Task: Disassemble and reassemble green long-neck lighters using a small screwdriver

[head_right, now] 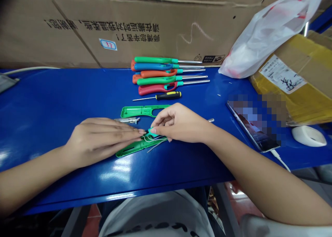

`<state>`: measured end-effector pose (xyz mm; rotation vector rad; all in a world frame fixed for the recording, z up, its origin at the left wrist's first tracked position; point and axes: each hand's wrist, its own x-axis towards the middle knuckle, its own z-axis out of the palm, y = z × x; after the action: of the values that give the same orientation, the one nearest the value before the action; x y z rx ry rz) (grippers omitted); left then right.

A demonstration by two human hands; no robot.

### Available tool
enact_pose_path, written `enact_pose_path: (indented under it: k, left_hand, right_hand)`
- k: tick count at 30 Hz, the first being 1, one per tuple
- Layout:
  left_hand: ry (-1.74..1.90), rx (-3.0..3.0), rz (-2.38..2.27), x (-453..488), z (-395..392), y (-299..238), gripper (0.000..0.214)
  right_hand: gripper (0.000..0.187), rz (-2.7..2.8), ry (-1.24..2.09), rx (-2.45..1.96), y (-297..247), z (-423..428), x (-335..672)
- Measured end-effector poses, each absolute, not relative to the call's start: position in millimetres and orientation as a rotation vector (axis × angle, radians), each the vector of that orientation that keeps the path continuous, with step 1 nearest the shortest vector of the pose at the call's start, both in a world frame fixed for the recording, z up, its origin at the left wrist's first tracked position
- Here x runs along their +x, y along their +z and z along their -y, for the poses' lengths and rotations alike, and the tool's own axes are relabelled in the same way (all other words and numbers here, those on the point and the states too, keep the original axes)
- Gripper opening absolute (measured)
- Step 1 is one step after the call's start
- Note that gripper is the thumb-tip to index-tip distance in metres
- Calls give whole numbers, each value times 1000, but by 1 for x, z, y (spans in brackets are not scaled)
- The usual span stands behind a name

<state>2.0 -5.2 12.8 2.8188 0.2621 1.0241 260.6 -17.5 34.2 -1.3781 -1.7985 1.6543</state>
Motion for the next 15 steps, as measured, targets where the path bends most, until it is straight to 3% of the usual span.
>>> enact_pose_path:
  k: [12, 15]
  left_hand:
    - [807, 2833, -304, 3, 9, 10, 55]
    - [759, 2790, -316, 3, 9, 9, 51]
  right_hand:
    - [24, 1805, 1637, -1444, 36, 17, 262]
    - [23, 1786, 1638, -1440, 34, 16, 264]
